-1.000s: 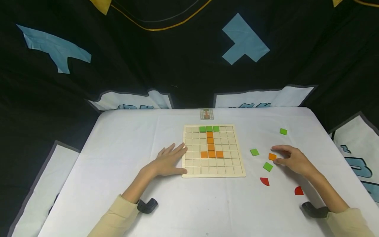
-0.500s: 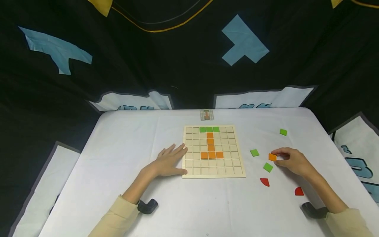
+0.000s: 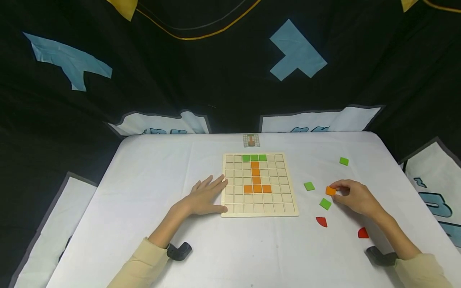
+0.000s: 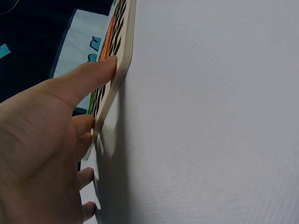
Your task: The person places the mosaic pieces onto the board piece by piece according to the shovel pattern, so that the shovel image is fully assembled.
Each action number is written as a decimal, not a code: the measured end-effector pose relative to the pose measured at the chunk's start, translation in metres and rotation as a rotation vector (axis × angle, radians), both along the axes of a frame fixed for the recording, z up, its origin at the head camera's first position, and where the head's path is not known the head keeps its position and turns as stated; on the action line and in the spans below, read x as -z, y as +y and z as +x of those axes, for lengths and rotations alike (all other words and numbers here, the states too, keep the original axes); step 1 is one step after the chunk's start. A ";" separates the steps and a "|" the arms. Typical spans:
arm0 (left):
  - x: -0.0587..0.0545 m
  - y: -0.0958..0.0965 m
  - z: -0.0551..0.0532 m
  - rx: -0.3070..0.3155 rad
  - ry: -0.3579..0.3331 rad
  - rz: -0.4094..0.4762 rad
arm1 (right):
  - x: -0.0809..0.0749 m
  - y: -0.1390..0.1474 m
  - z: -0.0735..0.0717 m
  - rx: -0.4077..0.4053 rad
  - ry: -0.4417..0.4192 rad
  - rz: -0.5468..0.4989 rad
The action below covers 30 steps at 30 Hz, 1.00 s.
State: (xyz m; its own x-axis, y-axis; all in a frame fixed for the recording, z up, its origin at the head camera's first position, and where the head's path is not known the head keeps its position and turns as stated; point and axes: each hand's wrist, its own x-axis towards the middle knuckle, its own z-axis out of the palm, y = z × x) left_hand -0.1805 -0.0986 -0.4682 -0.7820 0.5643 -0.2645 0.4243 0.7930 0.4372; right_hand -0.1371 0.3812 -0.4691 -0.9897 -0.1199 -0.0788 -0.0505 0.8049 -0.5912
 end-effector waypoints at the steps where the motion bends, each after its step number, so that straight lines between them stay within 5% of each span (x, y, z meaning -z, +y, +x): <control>1: 0.000 0.000 0.000 0.000 0.000 0.000 | 0.000 -0.001 0.000 0.003 0.003 -0.004; 19: -0.001 0.000 0.000 0.000 -0.005 -0.003 | -0.020 -0.047 -0.007 -0.071 0.154 -0.101; 30: 0.001 -0.001 -0.001 0.009 0.006 0.007 | -0.024 -0.091 -0.013 -0.169 0.135 -0.177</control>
